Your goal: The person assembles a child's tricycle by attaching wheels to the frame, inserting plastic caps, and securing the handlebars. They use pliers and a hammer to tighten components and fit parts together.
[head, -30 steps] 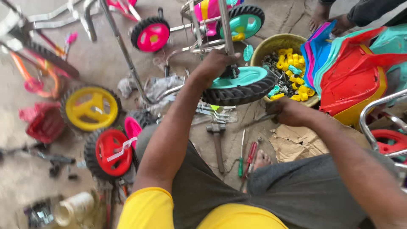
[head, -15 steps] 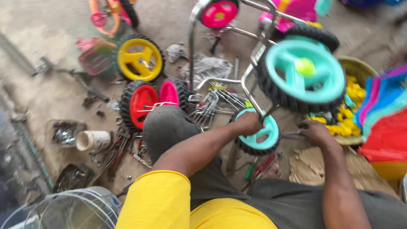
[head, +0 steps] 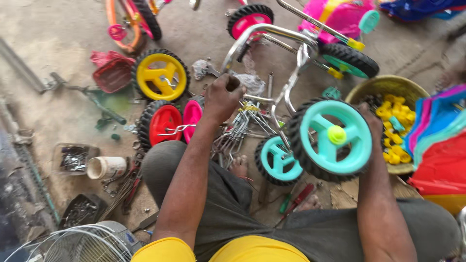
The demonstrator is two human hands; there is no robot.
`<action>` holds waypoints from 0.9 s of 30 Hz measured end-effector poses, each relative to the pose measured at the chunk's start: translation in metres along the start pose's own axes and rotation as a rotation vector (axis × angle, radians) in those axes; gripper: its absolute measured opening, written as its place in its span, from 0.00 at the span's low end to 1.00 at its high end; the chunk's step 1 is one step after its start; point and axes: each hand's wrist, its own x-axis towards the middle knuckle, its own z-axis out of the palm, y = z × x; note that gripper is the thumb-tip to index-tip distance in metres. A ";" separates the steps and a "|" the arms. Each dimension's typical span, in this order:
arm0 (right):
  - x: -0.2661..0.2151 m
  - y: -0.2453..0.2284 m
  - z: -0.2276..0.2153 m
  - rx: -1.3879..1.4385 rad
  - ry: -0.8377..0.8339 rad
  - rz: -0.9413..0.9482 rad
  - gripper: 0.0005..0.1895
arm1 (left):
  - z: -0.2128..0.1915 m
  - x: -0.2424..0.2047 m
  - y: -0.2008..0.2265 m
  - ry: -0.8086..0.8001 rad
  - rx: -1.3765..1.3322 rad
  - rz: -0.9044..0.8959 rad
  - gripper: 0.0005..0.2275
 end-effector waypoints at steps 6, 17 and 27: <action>-0.032 -0.068 -0.019 -0.233 0.046 -0.321 0.18 | 0.003 -0.001 -0.009 0.204 -0.003 -0.068 0.13; -0.016 -0.055 0.028 -0.797 0.020 -0.445 0.20 | 0.054 0.037 -0.052 0.187 -0.222 -0.212 0.21; -0.029 -0.039 -0.010 -0.819 0.139 -0.151 0.26 | 0.040 -0.001 0.061 0.264 -0.216 0.271 0.20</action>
